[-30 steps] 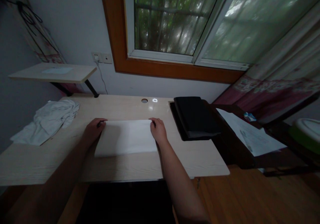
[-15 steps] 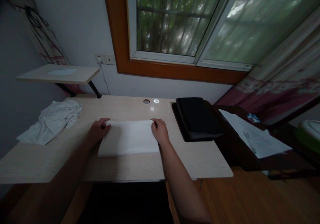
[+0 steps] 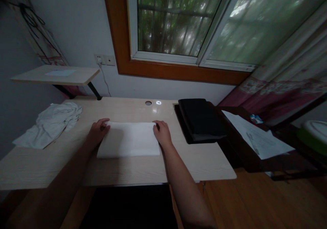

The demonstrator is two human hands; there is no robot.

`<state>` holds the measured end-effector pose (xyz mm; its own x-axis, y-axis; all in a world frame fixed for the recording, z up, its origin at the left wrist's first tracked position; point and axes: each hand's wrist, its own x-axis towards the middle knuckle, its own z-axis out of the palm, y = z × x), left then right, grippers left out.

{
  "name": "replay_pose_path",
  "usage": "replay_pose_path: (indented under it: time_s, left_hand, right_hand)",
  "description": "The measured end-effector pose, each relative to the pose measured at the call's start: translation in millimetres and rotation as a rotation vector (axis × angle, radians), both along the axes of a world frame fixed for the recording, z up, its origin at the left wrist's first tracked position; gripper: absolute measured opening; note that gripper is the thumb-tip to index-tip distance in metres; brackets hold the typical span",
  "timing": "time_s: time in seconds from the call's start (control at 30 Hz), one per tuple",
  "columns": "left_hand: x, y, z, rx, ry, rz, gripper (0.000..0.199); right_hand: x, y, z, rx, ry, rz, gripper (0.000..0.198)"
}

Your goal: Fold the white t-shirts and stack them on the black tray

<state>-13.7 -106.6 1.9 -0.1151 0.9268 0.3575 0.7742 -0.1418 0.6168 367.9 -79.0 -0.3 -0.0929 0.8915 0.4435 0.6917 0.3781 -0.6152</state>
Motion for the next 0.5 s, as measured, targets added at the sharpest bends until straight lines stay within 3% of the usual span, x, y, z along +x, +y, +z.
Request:
replay_pose_path:
  time_s: [0.2, 0.33, 0.4, 0.5]
  left_hand:
    - [-0.7, 3.6, -4.4, 0.057, 0.041, 0.045, 0.039]
    - [0.4, -1.0, 4.1, 0.169, 0.134, 0.067, 0.036]
    - [6.8, -7.2, 15.7, 0.214, 0.225, 0.014, 0.037]
    - [29.2, -19.3, 36.3, 0.192, 0.418, -0.180, 0.039]
  right_hand:
    - [0.8, 0.3, -1.7, -0.004, 0.003, 0.018, 0.032]
    - [-3.1, -6.9, 7.1, 0.066, -0.002, -0.021, 0.034]
    - [-11.3, -14.9, 17.6, 0.108, -0.024, -0.005, 0.036]
    - [-36.0, -30.8, 35.6, 0.134, -0.082, 0.110, 0.041]
